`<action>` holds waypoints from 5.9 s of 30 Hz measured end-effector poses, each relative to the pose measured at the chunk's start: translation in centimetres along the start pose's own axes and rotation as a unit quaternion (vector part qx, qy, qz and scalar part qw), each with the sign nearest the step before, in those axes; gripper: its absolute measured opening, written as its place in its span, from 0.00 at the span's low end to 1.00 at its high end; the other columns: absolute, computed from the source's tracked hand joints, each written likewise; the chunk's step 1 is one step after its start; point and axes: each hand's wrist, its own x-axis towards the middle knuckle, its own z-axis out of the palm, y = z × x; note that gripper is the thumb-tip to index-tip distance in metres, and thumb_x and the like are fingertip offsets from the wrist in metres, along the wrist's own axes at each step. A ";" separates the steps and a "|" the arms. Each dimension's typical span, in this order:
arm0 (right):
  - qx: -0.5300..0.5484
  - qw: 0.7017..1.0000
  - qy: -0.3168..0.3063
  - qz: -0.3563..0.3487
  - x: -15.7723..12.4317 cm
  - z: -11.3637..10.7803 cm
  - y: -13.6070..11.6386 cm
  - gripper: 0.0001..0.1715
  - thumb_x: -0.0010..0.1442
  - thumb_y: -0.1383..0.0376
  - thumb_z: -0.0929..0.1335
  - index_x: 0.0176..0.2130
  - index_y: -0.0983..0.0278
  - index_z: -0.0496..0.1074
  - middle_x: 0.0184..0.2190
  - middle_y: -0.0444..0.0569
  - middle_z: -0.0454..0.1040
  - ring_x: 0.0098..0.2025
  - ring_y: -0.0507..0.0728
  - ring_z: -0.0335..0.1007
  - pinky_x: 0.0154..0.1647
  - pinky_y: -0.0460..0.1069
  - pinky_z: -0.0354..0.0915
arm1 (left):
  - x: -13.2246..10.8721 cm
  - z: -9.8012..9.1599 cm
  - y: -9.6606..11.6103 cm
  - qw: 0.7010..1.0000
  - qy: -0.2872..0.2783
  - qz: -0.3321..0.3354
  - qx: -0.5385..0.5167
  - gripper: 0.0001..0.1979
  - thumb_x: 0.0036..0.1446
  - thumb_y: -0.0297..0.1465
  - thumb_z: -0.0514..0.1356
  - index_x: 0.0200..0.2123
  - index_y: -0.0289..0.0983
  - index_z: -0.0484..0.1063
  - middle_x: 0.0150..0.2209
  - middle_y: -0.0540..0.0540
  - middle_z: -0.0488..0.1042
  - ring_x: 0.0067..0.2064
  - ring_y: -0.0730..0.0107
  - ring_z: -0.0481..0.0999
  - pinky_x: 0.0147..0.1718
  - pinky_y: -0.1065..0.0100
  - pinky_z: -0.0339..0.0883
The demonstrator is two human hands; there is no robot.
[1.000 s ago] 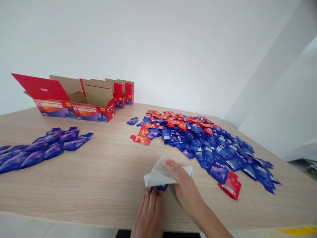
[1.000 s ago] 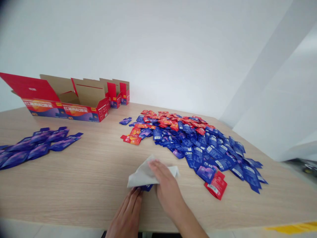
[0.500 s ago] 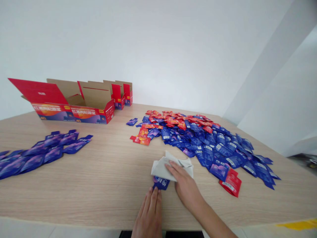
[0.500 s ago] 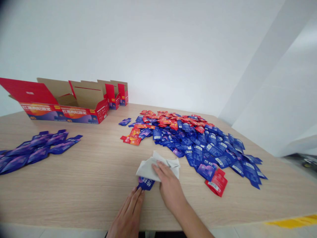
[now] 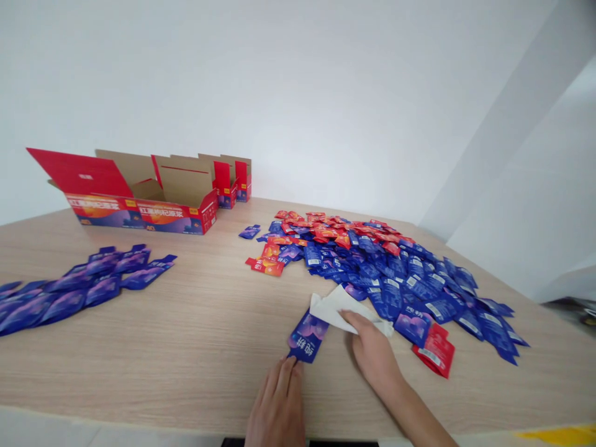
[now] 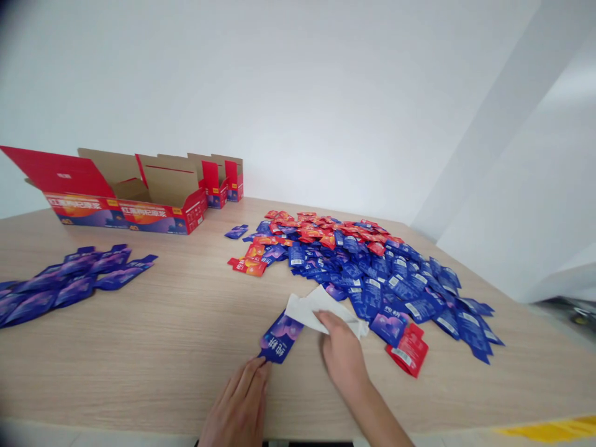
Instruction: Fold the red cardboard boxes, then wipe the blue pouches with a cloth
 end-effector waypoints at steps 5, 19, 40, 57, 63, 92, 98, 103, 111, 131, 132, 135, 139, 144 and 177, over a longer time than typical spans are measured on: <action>0.094 0.992 0.052 0.062 -0.8 -2.2 0.9 0.36 0.53 0.69 0.59 0.55 0.60 0.82 0.56 0.47 0.81 0.62 0.62 0.74 0.68 0.60 0.63 | 4.4 -1.2 1.1 0.991 0.002 -0.129 -0.026 0.24 0.67 0.32 0.57 0.65 0.34 0.66 0.60 0.39 0.75 0.62 0.52 0.73 0.57 0.52 0.71; 0.290 0.913 0.160 0.238 -0.5 -4.7 0.2 0.18 0.41 0.60 0.67 0.31 0.62 0.82 0.28 0.48 0.82 0.34 0.63 0.76 0.35 0.52 0.70 | 7.8 -2.4 0.5 0.989 -0.071 -0.127 -0.016 0.13 0.71 0.23 0.53 0.48 0.39 0.77 0.42 0.47 0.81 0.45 0.59 0.80 0.48 0.53 0.73; -0.037 0.985 -0.087 -0.147 -3.4 2.0 -2.8 0.52 0.51 0.84 0.58 0.69 0.57 0.68 0.66 0.49 0.72 0.68 0.58 0.68 0.72 0.60 0.62 | -0.6 -0.8 -0.2 0.990 -0.080 0.052 0.106 0.29 0.57 0.23 0.53 0.62 0.33 0.72 0.61 0.39 0.76 0.64 0.55 0.72 0.61 0.56 0.71; -0.093 0.992 -0.029 -0.078 -4.8 -0.3 -0.5 0.49 0.52 0.83 0.58 0.69 0.61 0.67 0.68 0.53 0.69 0.71 0.61 0.62 0.73 0.65 0.59 | 1.9 -3.6 1.5 0.994 0.015 0.068 0.083 0.26 0.62 0.26 0.52 0.62 0.23 0.69 0.63 0.35 0.74 0.64 0.55 0.74 0.59 0.57 0.73; -0.043 0.995 -0.004 -0.086 -4.9 0.9 -4.1 0.33 0.69 0.72 0.60 0.70 0.62 0.65 0.70 0.52 0.66 0.72 0.61 0.61 0.72 0.63 0.62 | 1.4 -3.0 1.9 0.997 0.012 0.036 0.061 0.28 0.62 0.28 0.53 0.64 0.25 0.67 0.66 0.34 0.70 0.68 0.51 0.68 0.62 0.54 0.69; 0.001 0.994 0.026 -0.106 -5.9 3.1 -4.3 0.30 0.77 0.61 0.57 0.73 0.62 0.60 0.73 0.53 0.61 0.73 0.61 0.58 0.71 0.61 0.64 | 0.9 -2.1 1.3 0.995 0.039 0.062 0.067 0.28 0.67 0.32 0.51 0.66 0.24 0.64 0.65 0.35 0.72 0.67 0.54 0.69 0.64 0.57 0.62; -0.049 0.991 -0.024 -0.124 -4.8 2.1 -2.7 0.26 0.75 0.64 0.59 0.67 0.64 0.70 0.68 0.56 0.68 0.70 0.64 0.65 0.70 0.64 0.65 | 0.8 -1.8 0.9 0.995 0.039 0.050 0.079 0.32 0.67 0.32 0.51 0.72 0.26 0.56 0.66 0.38 0.72 0.67 0.59 0.69 0.63 0.61 0.63; -0.089 0.993 0.052 -0.049 -4.4 0.9 -1.2 0.30 0.77 0.58 0.57 0.66 0.72 0.70 0.64 0.64 0.72 0.66 0.67 0.70 0.67 0.65 0.69 | 0.9 -1.1 1.1 0.994 0.065 0.035 0.082 0.33 0.68 0.32 0.51 0.73 0.25 0.53 0.66 0.38 0.72 0.67 0.59 0.69 0.63 0.60 0.63; -0.084 0.984 -0.042 -0.154 -5.0 2.9 -2.7 0.28 0.75 0.65 0.59 0.70 0.62 0.66 0.70 0.52 0.65 0.71 0.61 0.63 0.72 0.61 0.63 | 0.5 -1.0 0.6 0.991 0.047 0.064 0.105 0.27 0.67 0.33 0.53 0.65 0.26 0.67 0.64 0.38 0.74 0.65 0.57 0.71 0.62 0.59 0.65; -0.058 0.991 0.023 -0.116 -4.9 0.9 -1.9 0.29 0.77 0.61 0.59 0.73 0.62 0.61 0.71 0.54 0.63 0.72 0.62 0.60 0.70 0.61 0.64 | 0.1 0.1 0.3 0.989 0.062 0.070 0.114 0.26 0.64 0.31 0.54 0.64 0.28 0.69 0.65 0.39 0.73 0.65 0.58 0.71 0.61 0.60 0.67; -0.042 0.986 -0.011 -0.162 -5.1 1.6 -3.1 0.30 0.76 0.63 0.60 0.73 0.59 0.60 0.71 0.51 0.63 0.72 0.61 0.61 0.70 0.60 0.65 | -0.1 0.4 0.2 0.988 0.059 0.081 0.115 0.25 0.63 0.30 0.54 0.62 0.29 0.70 0.63 0.39 0.75 0.64 0.57 0.73 0.60 0.59 0.68; -0.025 0.973 -0.087 -0.210 -5.5 3.2 -6.2 0.29 0.75 0.67 0.62 0.72 0.57 0.63 0.71 0.47 0.64 0.71 0.58 0.62 0.71 0.58 0.62 | -0.7 1.2 0.2 0.986 0.063 0.100 0.116 0.22 0.62 0.30 0.55 0.58 0.32 0.73 0.58 0.40 0.79 0.60 0.56 0.76 0.58 0.57 0.70; -0.056 0.971 -0.116 -0.202 -5.2 3.0 -6.4 0.28 0.75 0.67 0.60 0.71 0.63 0.64 0.71 0.50 0.63 0.72 0.59 0.60 0.72 0.59 0.61 | -0.9 2.0 0.4 0.984 0.081 0.082 0.135 0.23 0.63 0.31 0.56 0.59 0.31 0.73 0.58 0.40 0.79 0.59 0.55 0.76 0.58 0.57 0.70; -0.106 0.988 -0.031 -0.109 -4.3 0.5 -1.3 0.27 0.75 0.64 0.60 0.68 0.67 0.68 0.68 0.58 0.68 0.69 0.65 0.65 0.70 0.65 0.64 | -0.7 1.5 0.7 0.986 0.059 0.064 0.141 0.27 0.63 0.31 0.57 0.64 0.28 0.69 0.66 0.39 0.72 0.65 0.55 0.71 0.60 0.61 0.68; -0.093 0.995 0.044 -0.009 -3.7 -0.1 -1.0 0.30 0.77 0.57 0.57 0.65 0.71 0.71 0.63 0.65 0.73 0.67 0.68 0.70 0.69 0.68 0.65 | -1.3 0.0 2.2 0.992 0.030 0.023 0.123 0.31 0.64 0.32 0.56 0.67 0.24 0.64 0.68 0.34 0.69 0.68 0.51 0.67 0.63 0.58 0.65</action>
